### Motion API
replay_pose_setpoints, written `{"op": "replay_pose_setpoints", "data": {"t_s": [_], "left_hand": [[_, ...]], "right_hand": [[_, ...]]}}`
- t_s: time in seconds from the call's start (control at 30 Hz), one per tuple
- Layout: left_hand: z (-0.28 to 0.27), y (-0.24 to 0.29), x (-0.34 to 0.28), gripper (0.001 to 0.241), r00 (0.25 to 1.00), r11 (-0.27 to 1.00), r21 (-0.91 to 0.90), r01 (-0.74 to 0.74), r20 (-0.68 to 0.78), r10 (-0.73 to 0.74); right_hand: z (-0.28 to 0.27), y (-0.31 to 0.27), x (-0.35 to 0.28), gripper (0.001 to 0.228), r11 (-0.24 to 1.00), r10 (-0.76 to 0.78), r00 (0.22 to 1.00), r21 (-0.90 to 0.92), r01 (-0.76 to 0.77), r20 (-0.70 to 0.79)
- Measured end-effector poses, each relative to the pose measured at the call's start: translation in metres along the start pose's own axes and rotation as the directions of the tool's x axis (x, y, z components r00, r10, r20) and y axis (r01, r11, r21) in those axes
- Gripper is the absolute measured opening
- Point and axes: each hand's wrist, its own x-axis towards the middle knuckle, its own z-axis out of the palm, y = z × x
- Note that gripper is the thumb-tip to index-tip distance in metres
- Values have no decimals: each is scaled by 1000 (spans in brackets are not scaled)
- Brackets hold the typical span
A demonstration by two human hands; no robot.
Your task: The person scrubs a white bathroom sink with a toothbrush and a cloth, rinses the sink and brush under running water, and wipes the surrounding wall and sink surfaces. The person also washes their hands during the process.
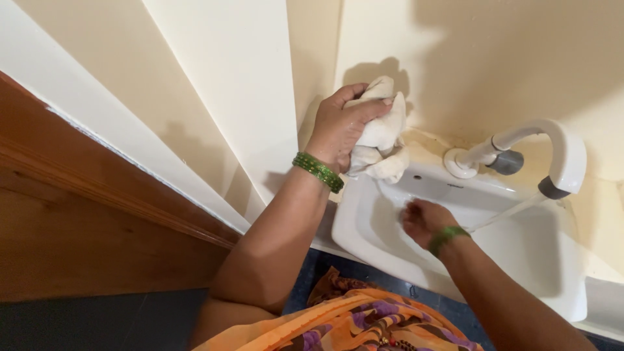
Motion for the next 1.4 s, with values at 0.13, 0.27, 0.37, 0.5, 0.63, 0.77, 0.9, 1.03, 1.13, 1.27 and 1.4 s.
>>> {"op": "replay_pose_setpoints", "data": {"t_s": [0.13,0.27,0.37,0.5,0.63,0.77,0.9,1.03,1.13,1.27,1.4], "left_hand": [[0,6,-1,56,999,1000,20,-17,-45,18],[-2,6,-5,58,999,999,21,-28,-34,29],[-7,8,-6,59,999,999,19,-43,-3,43],[-8,8,-1,59,997,995,99,-15,-68,22],[-9,0,2,58,996,997,55,-46,-75,50],[-7,-11,-3,57,996,997,71,-27,-80,32],[-15,-15,-6,56,991,992,128,-14,-130,31],[-22,-16,-6,56,980,978,208,-3,-193,44],[-24,-16,-5,54,979,983,182,-6,-198,43],[-27,-15,-9,51,983,977,211,6,-182,34],[-25,-8,-12,50,985,984,178,-8,-165,38]], "right_hand": [[67,-17,-7,20,78,-537,559,-622,779,632],[123,14,-37,20,-350,-554,385,-626,697,738],[159,49,-56,42,-600,-285,212,-347,721,935],[190,63,-57,48,-727,-53,589,-436,531,806],[186,37,-32,56,-695,-190,667,-578,427,720],[158,-22,3,74,-584,-467,654,-763,277,596],[88,-56,13,93,-444,-640,638,-884,148,429],[9,-26,-11,85,-314,-623,567,-836,449,539],[-36,-15,-26,43,375,-612,778,-814,445,144],[-77,-16,-34,21,999,-7,991,-48,1,-137],[-73,-21,-24,23,995,84,995,54,-87,56]]}}
